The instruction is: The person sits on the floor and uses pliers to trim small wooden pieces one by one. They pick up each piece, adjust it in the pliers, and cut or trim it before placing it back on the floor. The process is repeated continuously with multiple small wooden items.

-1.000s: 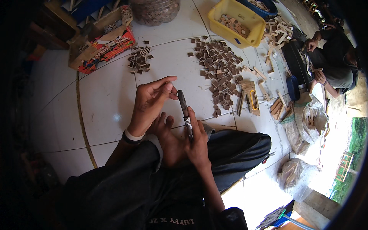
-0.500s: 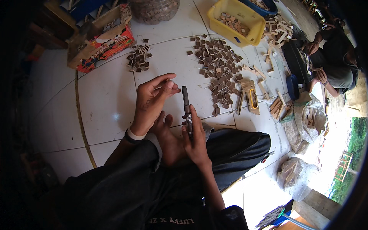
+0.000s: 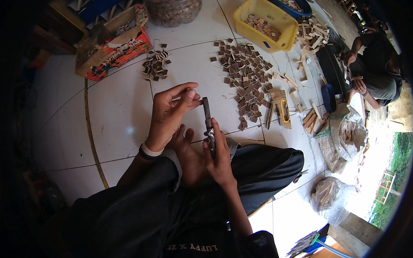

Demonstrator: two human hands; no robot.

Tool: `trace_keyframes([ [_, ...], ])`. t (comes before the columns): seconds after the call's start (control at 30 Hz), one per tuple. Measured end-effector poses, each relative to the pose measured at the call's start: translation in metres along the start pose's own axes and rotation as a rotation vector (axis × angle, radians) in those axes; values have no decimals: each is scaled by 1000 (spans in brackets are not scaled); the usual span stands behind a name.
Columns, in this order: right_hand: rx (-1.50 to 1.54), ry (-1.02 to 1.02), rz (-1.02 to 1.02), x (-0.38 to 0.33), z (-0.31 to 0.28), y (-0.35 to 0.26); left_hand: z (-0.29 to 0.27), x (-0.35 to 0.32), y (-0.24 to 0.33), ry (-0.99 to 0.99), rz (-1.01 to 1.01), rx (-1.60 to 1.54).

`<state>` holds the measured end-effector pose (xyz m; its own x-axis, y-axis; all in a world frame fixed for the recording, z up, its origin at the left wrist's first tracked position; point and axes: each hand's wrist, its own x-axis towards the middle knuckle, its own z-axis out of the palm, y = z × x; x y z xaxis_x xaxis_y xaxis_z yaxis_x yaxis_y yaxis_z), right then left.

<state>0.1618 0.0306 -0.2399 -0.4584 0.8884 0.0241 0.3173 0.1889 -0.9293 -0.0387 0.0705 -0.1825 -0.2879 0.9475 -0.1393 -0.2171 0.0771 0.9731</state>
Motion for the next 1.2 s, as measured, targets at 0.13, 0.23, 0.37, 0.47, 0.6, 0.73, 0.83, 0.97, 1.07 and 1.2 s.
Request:
trace_keyframes([
  [0.13, -35, 4, -22, 0, 0, 1, -1, 0, 0, -4, -5, 9],
  [0.23, -46, -6, -10, 0, -1, 0, -4, 2, 0, -20, -15, 17],
  [0.37, -24, -16, 11, 0, -2, -2, -5, 4, 0, -41, -3, 30],
  [0.47, -21, -4, 5, 1, -2, -5, -6, 3, 1, -48, 3, 25],
  [0.6, -10, -10, 3, 1, -4, -8, -5, 3, 2, -50, -2, 50],
  [0.73, -30, -3, -16, 0, -4, -8, -6, 3, 2, -61, 4, 58],
  [0.83, -43, 0, -23, 0, -3, -7, -6, 3, 2, -62, -6, 57],
  [0.97, -36, -21, 0, -1, -4, -5, -7, 4, 0, -58, 18, 95],
  [1.07, -48, -22, 9, -1, -3, -5, -8, 4, -2, -55, 27, 125],
  [1.2, -47, -32, 28, -2, -3, -7, -11, 3, -2, -64, 46, 209],
])
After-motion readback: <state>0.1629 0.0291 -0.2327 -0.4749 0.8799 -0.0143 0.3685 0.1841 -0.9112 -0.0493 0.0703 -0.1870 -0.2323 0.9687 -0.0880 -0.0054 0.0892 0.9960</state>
